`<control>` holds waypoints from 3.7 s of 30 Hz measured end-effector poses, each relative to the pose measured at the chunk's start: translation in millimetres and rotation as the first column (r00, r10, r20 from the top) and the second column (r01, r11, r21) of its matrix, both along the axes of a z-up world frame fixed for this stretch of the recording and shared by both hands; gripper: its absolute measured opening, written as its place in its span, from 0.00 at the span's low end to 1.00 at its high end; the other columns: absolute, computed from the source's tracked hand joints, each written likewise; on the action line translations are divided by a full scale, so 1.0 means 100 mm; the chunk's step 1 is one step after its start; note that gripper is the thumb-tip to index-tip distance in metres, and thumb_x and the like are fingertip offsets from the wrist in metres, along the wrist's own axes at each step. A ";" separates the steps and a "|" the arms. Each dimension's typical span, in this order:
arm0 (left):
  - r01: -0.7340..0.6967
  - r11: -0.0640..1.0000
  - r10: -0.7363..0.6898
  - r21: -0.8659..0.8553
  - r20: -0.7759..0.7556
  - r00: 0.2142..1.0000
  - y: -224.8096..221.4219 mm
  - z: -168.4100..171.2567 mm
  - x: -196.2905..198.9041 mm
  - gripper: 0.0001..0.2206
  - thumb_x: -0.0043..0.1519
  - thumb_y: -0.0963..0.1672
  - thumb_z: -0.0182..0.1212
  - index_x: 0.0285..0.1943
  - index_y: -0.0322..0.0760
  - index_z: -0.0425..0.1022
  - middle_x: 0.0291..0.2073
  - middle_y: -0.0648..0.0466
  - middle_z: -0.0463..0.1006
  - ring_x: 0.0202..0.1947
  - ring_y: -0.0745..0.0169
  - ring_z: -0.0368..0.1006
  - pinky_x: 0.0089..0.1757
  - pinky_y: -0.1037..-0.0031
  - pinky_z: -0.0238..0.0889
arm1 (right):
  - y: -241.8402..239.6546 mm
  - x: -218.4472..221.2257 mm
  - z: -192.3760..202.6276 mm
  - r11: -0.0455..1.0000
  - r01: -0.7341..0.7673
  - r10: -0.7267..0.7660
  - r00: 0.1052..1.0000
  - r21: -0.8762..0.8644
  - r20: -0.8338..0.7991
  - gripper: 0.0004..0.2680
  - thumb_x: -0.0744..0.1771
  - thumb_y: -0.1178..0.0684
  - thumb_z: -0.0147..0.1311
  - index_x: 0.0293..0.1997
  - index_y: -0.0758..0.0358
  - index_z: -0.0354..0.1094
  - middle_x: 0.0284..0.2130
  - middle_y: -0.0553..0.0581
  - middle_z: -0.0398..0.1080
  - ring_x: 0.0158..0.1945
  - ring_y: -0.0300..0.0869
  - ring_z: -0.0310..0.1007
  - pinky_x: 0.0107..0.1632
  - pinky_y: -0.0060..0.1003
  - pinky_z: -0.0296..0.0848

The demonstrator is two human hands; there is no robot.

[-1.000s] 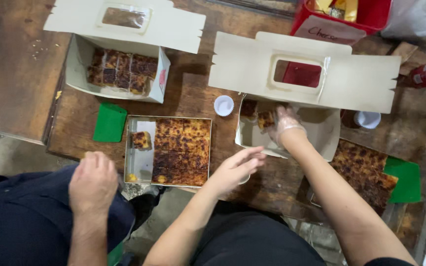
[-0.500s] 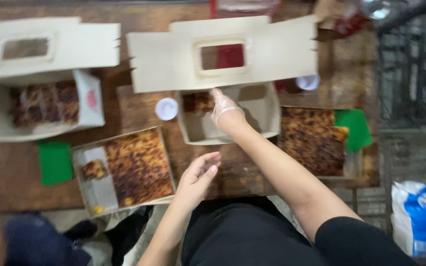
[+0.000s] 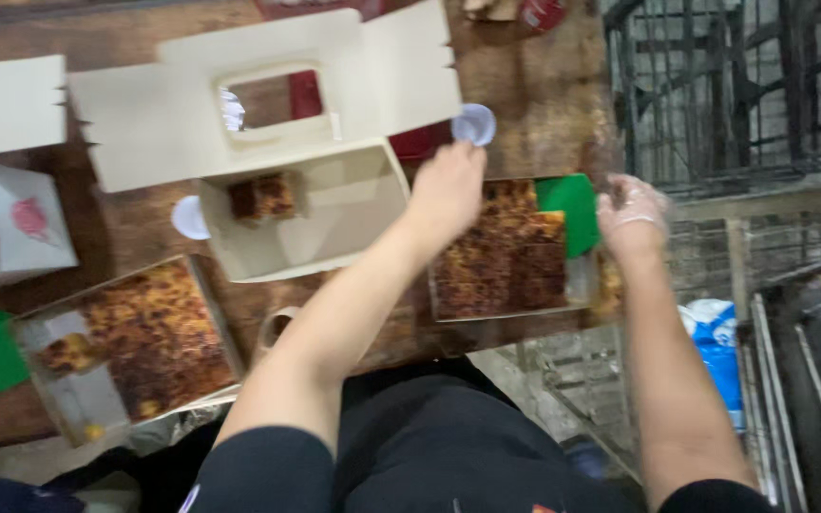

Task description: The person organizes pieces of bread into boxes and applies grated cheese to a large container of bread items using a grater.

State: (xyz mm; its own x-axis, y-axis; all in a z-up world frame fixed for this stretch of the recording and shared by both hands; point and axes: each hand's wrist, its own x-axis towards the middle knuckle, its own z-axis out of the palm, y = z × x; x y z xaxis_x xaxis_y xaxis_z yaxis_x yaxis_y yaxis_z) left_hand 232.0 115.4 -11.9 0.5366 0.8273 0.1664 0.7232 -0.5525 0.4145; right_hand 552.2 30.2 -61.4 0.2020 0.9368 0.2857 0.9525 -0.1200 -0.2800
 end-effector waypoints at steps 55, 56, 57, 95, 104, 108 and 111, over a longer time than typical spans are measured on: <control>-0.355 0.748 0.659 -0.561 0.563 0.498 -1.68 0.54 -1.04 0.10 0.54 0.36 0.68 0.45 0.33 0.81 0.50 0.51 0.71 0.43 0.66 0.77 0.42 0.75 0.76 | 0.12 -0.04 -0.67 0.815 -0.372 -0.466 0.033 -0.444 -0.884 0.22 0.71 0.29 0.38 0.57 0.55 0.70 0.48 0.56 0.74 0.46 0.43 0.71 0.45 0.42 0.70; -0.346 0.747 0.659 -0.568 0.562 0.500 -1.70 0.55 -1.01 0.10 0.54 0.36 0.68 0.45 0.33 0.81 0.50 0.51 0.71 0.43 0.66 0.77 0.42 0.75 0.76 | 0.11 0.00 -0.65 0.827 -0.394 -0.477 -0.115 -0.401 -0.871 0.23 0.70 0.29 0.38 0.57 0.56 0.69 0.47 0.58 0.73 0.48 0.47 0.72 0.49 0.49 0.73; -0.405 0.733 0.676 -0.547 0.514 0.528 -1.71 0.56 -1.00 0.09 0.57 0.36 0.64 0.45 0.35 0.82 0.56 0.50 0.68 0.46 0.64 0.77 0.42 0.74 0.76 | 0.12 0.02 -0.66 0.840 -0.415 -0.478 -0.263 -0.349 -0.838 0.24 0.69 0.28 0.38 0.56 0.58 0.67 0.45 0.60 0.73 0.50 0.52 0.73 0.53 0.55 0.77; 0.663 0.585 0.805 -0.467 0.429 -0.409 -1.72 -0.01 -1.46 0.23 0.77 0.50 0.37 0.72 0.29 0.62 0.63 0.43 0.72 0.61 0.46 0.71 0.60 0.57 0.67 | -0.23 -3.21 1.33 0.538 -0.841 0.355 0.155 0.066 -0.922 0.15 0.75 0.46 0.41 0.59 0.66 0.69 0.54 0.60 0.72 0.60 0.46 0.71 0.65 0.39 0.69; 0.654 0.581 0.788 -0.485 0.536 -0.303 -1.55 -0.04 -1.98 0.23 0.75 0.53 0.35 0.77 0.44 0.54 0.65 0.49 0.68 0.60 0.55 0.72 0.51 0.64 0.71 | 0.21 -3.52 1.55 0.406 -0.901 0.825 0.433 -0.151 -0.363 0.40 0.55 0.43 0.73 0.71 0.64 0.52 0.64 0.76 0.58 0.66 0.67 0.58 0.64 0.54 0.61; 0.610 0.520 0.821 -0.597 0.547 -0.164 -1.41 -0.22 -2.02 0.25 0.75 0.54 0.34 0.78 0.45 0.52 0.69 0.51 0.63 0.66 0.57 0.64 0.56 0.64 0.64 | 0.34 -3.70 1.34 0.393 -0.868 0.790 0.488 -0.304 -0.371 0.39 0.54 0.50 0.73 0.73 0.63 0.53 0.61 0.70 0.63 0.66 0.64 0.60 0.64 0.52 0.62; 0.566 0.508 0.811 -0.649 0.582 -0.061 -1.21 -0.36 -2.05 0.28 0.74 0.55 0.36 0.81 0.44 0.46 0.74 0.53 0.58 0.73 0.59 0.55 0.63 0.65 0.55 | 0.42 -3.69 1.19 0.433 -0.827 0.732 0.554 -0.357 -0.395 0.30 0.55 0.52 0.72 0.63 0.56 0.64 0.55 0.63 0.71 0.62 0.57 0.68 0.63 0.47 0.68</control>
